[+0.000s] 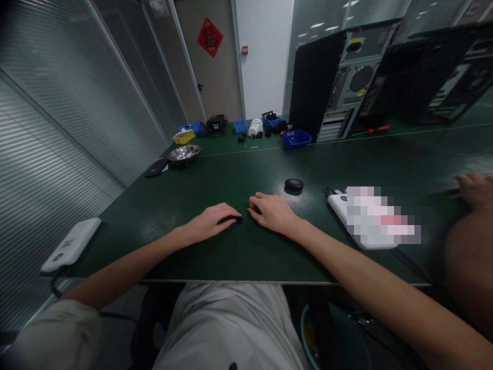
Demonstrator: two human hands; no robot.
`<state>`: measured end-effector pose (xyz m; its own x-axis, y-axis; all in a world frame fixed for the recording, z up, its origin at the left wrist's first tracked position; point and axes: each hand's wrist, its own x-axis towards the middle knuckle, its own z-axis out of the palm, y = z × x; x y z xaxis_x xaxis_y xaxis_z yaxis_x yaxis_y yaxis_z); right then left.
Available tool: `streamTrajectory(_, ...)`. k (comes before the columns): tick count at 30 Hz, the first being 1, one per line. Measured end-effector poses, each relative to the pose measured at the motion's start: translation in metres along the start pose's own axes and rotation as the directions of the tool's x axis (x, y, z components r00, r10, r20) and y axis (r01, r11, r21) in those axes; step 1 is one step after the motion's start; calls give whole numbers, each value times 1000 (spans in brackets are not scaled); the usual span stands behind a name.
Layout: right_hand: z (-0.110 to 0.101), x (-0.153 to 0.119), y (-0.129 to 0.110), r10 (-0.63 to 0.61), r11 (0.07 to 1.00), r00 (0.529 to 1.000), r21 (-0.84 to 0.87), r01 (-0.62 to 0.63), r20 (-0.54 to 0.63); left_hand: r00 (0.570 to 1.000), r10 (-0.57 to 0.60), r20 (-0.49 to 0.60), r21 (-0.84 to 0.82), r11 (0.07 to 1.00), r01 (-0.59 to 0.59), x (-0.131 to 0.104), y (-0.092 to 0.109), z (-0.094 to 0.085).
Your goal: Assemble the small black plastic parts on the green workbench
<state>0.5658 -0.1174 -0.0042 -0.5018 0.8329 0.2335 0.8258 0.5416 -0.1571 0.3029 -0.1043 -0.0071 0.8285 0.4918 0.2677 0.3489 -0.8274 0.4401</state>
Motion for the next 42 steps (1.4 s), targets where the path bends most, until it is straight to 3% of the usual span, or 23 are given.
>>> streamTrajectory(3,-1,0,0,5,1000,1000,10,-6,11,999,-45,17,82,996,43,-12,-21,-14)
streamTrajectory(7,-2,0,0,2,1000,1000,31,-3,28,955,-275,-109,200,935,292,-57,-87,-57)
streamTrajectory(8,-3,0,0,5,999,999,34,-6,32,921,-354,-160,229,895,383,-74,-107,-71)
streamTrajectory(10,-4,0,-1,15,999,999,36,-17,41,814,-505,-286,272,772,574,-111,-145,-100)
streamTrajectory(14,-6,1,-3,29,999,998,34,-31,55,533,-684,-498,295,445,846,-181,-196,-145)
streamTrajectory(16,-6,1,-3,29,999,998,37,-31,54,440,-728,-525,271,347,898,-202,-208,-156)
streamTrajectory(17,-6,1,-2,29,999,998,39,-31,52,414,-745,-523,261,322,910,-208,-211,-159)
streamTrajectory(24,-5,1,-3,29,998,998,55,-33,64,292,-773,-563,122,272,955,-204,-207,-159)
streamTrajectory(27,-6,1,-4,37,998,997,42,-41,73,290,-747,-598,94,293,951,-201,-202,-157)
streamTrajectory(37,-5,1,-4,30,999,998,43,-32,55,384,-703,-599,217,320,922,-196,-192,-156)
streamTrajectory(42,-5,1,-4,24,999,998,45,-26,50,371,-704,-605,212,307,928,-195,-190,-154)
